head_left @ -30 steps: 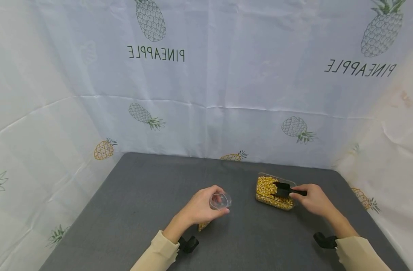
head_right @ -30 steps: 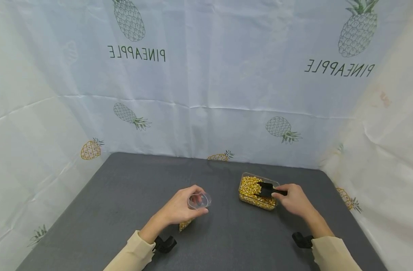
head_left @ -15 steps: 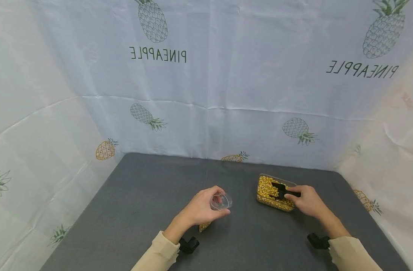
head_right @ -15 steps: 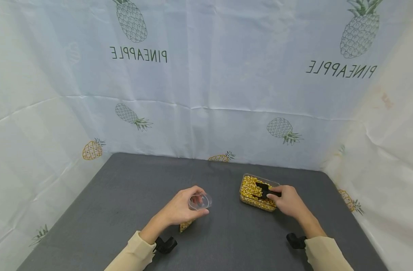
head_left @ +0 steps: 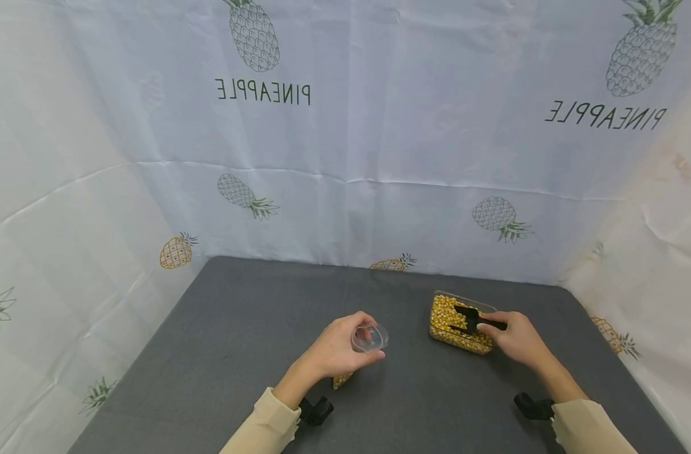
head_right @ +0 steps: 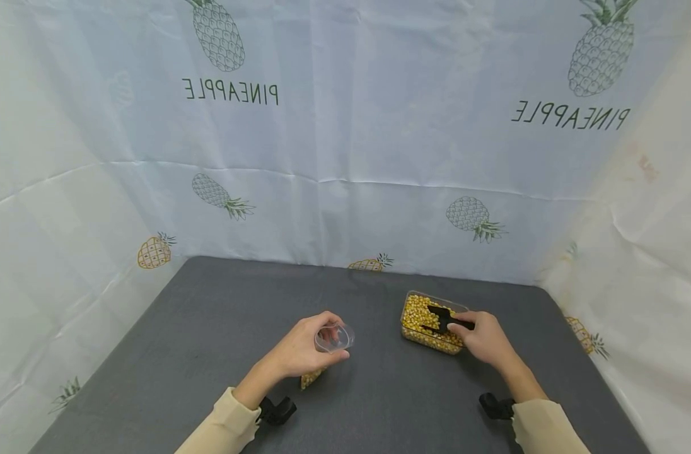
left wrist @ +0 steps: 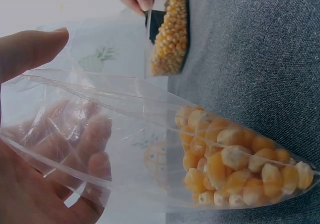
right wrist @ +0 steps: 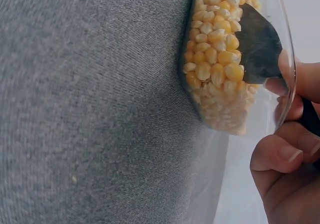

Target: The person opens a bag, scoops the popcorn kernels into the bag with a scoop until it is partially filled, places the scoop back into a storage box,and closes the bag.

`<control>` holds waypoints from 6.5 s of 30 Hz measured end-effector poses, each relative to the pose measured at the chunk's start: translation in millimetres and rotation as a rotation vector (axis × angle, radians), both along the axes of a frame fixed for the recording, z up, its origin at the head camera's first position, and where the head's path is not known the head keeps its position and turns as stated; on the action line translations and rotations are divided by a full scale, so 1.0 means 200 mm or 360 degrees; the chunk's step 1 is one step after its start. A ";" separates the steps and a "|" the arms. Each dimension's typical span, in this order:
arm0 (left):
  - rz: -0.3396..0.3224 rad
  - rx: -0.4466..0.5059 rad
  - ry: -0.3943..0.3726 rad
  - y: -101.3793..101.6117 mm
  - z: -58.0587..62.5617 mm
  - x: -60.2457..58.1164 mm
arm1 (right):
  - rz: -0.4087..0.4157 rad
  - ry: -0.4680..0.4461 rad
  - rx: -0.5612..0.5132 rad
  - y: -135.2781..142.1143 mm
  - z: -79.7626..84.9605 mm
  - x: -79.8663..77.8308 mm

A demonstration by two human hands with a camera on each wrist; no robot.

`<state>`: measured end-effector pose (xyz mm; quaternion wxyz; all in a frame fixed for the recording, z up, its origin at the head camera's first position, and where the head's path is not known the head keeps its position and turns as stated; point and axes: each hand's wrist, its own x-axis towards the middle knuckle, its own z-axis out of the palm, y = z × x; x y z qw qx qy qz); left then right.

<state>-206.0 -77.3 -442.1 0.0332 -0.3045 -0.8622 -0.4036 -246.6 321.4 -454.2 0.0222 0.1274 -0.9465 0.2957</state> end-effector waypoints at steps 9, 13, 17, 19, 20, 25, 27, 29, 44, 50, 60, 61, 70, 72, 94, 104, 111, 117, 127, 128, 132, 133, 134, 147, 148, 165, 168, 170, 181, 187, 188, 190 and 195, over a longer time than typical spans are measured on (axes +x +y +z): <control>-0.0011 0.0011 -0.0015 0.00 0.00 0.00 | -0.0042 -0.0011 -0.0038 0.02 0.01 0.03; -0.0026 0.0026 -0.0032 0.00 0.00 0.00 | -0.0048 -0.0023 -0.0068 0.03 0.01 0.04; -0.0029 0.0030 -0.0027 0.00 0.00 0.00 | -0.0048 -0.0051 -0.0105 0.05 0.01 0.04; -0.0025 0.0027 -0.0020 0.00 0.00 0.00 | -0.0051 -0.0052 -0.0116 0.06 0.02 0.04; -0.0022 0.0024 -0.0017 0.00 0.00 0.00 | -0.0055 -0.0053 -0.0121 0.06 0.02 0.05; -0.0025 0.0012 -0.0033 0.00 0.00 0.00 | -0.0067 -0.0028 -0.0115 0.07 0.02 0.07; -0.0026 0.0009 -0.0042 0.00 0.01 0.00 | -0.0066 -0.0024 -0.0111 0.08 0.03 0.07; -0.0027 0.0007 -0.0043 0.00 0.01 0.00 | -0.0061 -0.0023 -0.0113 0.09 0.03 0.08; -0.0034 0.0011 -0.0050 0.00 0.01 0.00 | -0.0069 -0.0040 -0.0109 0.14 0.08 0.12; -0.0035 0.0010 -0.0051 0.00 0.01 0.00 | -0.0082 -0.0063 -0.0115 0.15 0.08 0.13; -0.0036 0.0011 -0.0047 0.00 0.01 0.00 | -0.0111 -0.0052 -0.0201 0.15 0.06 0.15; -0.0037 0.0012 -0.0050 0.00 0.01 0.00 | -0.0112 -0.0046 -0.0209 0.15 0.06 0.15; -0.0036 0.0021 -0.0066 -0.01 0.01 0.00 | -0.0155 -0.0117 -0.0343 0.11 0.08 0.15; -0.0034 0.0019 -0.0059 -0.01 0.01 0.00 | -0.0153 -0.0121 -0.0352 0.09 0.08 0.15; -0.0010 0.0015 -0.0063 0.00 0.01 0.00 | 0.0054 0.0039 -0.0335 -0.13 0.16 0.20; -0.0010 0.0011 -0.0041 0.00 0.00 0.00 | 0.0157 0.0123 -0.0370 -0.21 0.14 0.24; -0.0006 -0.0009 -0.0053 0.00 0.00 0.00 | 0.0194 0.0115 -0.0375 -0.27 0.14 0.27; -0.0021 -0.0006 -0.0054 0.00 0.00 0.00 | 0.0246 0.0098 -0.0421 -0.32 0.16 0.29; -0.0021 -0.0002 -0.0080 0.00 0.00 0.00 | 0.0324 0.0132 -0.0426 -0.38 0.19 0.29; -0.0023 -0.0001 -0.0085 0.00 0.00 0.00 | 0.0331 0.0136 -0.0423 -0.39 0.20 0.29; -0.0031 0.0000 -0.0102 0.00 0.00 0.00 | 0.0360 0.0128 -0.0424 -0.41 0.21 0.29; -0.0032 0.0000 -0.0103 0.00 0.00 0.00 | 0.0365 0.0120 -0.0427 -0.41 0.22 0.29; -0.0035 0.0001 -0.0104 0.00 0.00 0.00 | 0.0370 0.0108 -0.0434 -0.42 0.22 0.29; -0.0035 0.0002 -0.0091 0.00 0.00 0.00 | 0.0507 0.0139 -0.0500 -0.49 0.24 0.25; -0.0034 -0.0002 -0.0087 0.00 0.00 0.00 | 0.0512 0.0145 -0.0504 -0.50 0.24 0.25; -0.0066 -0.0023 -0.0100 0.00 0.01 0.00 | 0.0587 -0.0035 -0.0498 -0.51 0.28 0.21; -0.0061 -0.0020 -0.0095 0.00 0.01 0.00 | 0.0631 -0.0040 -0.0513 -0.52 0.28 0.21; -0.0053 -0.0016 -0.0094 0.00 0.01 0.00 | 0.0654 -0.0051 -0.0523 -0.52 0.28 0.21; -0.0053 -0.0001 -0.0127 0.00 0.01 0.01 | 0.0675 -0.0107 -0.0467 -0.54 0.31 0.20; -0.0073 0.0005 -0.0137 0.00 0.01 0.00 | 0.0698 -0.0083 -0.0406 -0.56 0.32 0.20; -0.0075 0.0007 -0.0146 0.00 0.01 0.00 | 0.0703 -0.0078 -0.0399 -0.56 0.33 0.19; -0.0080 0.0012 -0.0161 0.00 0.01 0.00 | 0.0716 -0.0054 -0.0381 -0.57 0.33 0.19; -0.0073 0.0009 -0.0178 0.00 0.01 0.00 | 0.0727 -0.0022 -0.0333 -0.58 0.34 0.19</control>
